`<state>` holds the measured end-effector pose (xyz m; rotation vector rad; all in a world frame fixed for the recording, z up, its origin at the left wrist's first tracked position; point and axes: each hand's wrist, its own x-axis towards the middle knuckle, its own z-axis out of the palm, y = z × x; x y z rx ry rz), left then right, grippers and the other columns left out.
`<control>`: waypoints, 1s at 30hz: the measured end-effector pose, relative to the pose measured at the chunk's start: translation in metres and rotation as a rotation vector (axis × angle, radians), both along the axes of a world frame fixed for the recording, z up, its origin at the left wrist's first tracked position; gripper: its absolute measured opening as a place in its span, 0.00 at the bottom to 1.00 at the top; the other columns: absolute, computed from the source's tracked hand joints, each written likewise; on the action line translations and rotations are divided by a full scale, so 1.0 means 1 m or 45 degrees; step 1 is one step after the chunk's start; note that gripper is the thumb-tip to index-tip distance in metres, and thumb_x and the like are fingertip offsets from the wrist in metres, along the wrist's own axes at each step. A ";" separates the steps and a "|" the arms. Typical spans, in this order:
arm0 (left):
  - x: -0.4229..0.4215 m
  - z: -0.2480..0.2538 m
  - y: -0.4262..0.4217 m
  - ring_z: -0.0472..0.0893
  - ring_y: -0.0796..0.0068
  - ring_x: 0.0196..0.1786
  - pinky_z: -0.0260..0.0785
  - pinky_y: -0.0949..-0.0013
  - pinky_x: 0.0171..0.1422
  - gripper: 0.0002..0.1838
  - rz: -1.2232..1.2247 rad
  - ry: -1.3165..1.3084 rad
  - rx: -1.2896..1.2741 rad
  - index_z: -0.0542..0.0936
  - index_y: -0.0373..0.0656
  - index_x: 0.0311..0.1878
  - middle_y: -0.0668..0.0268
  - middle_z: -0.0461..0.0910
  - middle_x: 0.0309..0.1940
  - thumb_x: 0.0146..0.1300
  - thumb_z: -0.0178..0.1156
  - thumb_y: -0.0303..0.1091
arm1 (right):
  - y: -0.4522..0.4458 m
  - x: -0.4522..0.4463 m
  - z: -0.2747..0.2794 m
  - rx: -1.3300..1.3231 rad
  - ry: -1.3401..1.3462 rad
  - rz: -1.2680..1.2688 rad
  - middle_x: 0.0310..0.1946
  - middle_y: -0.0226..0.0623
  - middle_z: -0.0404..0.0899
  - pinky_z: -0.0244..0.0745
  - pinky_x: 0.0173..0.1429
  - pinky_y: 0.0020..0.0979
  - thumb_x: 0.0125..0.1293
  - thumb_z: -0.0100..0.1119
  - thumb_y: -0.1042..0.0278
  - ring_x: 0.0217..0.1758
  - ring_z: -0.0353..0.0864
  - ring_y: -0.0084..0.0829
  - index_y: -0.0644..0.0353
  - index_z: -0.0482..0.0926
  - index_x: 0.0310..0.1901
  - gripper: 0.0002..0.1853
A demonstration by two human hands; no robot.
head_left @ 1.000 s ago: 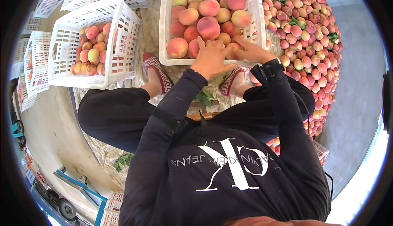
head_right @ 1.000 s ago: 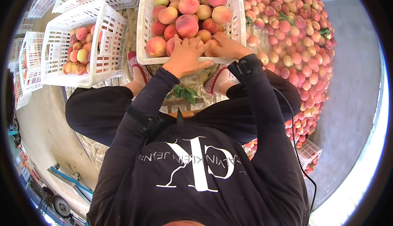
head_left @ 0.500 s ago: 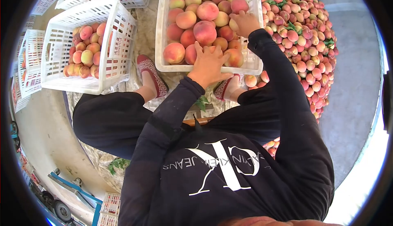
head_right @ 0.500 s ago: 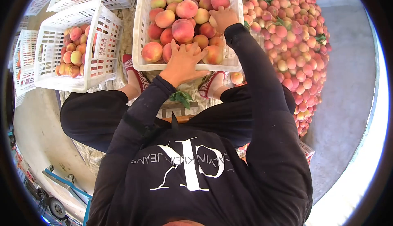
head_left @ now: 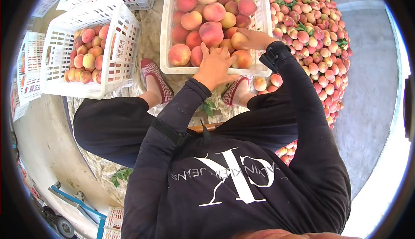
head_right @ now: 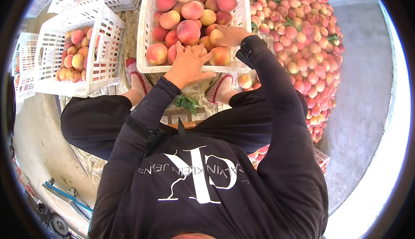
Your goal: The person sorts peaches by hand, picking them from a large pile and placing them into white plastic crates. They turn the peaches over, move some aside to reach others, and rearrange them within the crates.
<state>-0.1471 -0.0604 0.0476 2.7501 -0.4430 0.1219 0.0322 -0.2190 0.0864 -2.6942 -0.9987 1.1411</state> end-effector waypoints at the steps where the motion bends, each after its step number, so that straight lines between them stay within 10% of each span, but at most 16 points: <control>1: 0.000 0.000 0.000 0.74 0.53 0.54 0.53 0.25 0.65 0.38 0.004 -0.003 0.002 0.76 0.54 0.64 0.62 0.73 0.55 0.56 0.60 0.67 | 0.000 -0.004 -0.003 0.002 -0.003 0.004 0.61 0.55 0.75 0.71 0.64 0.45 0.63 0.56 0.44 0.59 0.78 0.57 0.51 0.61 0.73 0.39; 9: 0.001 0.004 -0.001 0.74 0.52 0.60 0.47 0.23 0.69 0.37 0.008 0.114 0.051 0.77 0.59 0.63 0.62 0.74 0.57 0.54 0.62 0.68 | -0.011 -0.019 0.002 -0.008 -0.827 0.292 0.47 0.48 0.81 0.68 0.61 0.47 0.54 0.63 0.42 0.54 0.80 0.48 0.51 0.75 0.60 0.33; 14: 0.001 0.001 0.000 0.75 0.54 0.52 0.53 0.26 0.65 0.36 -0.027 0.023 0.042 0.76 0.56 0.65 0.62 0.73 0.57 0.57 0.60 0.67 | -0.032 -0.016 -0.014 -0.007 -0.622 0.353 0.51 0.42 0.81 0.65 0.64 0.42 0.68 0.47 0.60 0.54 0.79 0.41 0.59 0.72 0.65 0.25; 22: -0.004 -0.006 0.007 0.76 0.56 0.56 0.53 0.32 0.69 0.38 0.004 -0.064 0.007 0.77 0.47 0.63 0.60 0.74 0.61 0.58 0.61 0.65 | -0.011 -0.021 -0.004 0.240 -0.523 0.005 0.54 0.44 0.81 0.72 0.58 0.46 0.66 0.51 0.59 0.55 0.81 0.45 0.51 0.75 0.63 0.24; 30: -0.004 0.004 0.014 0.75 0.56 0.59 0.52 0.38 0.71 0.37 -0.042 -0.012 -0.092 0.77 0.43 0.61 0.58 0.73 0.63 0.58 0.62 0.63 | -0.016 -0.066 0.013 -0.160 -0.610 0.000 0.34 0.44 0.86 0.79 0.41 0.47 0.64 0.51 0.59 0.39 0.87 0.44 0.58 0.82 0.38 0.13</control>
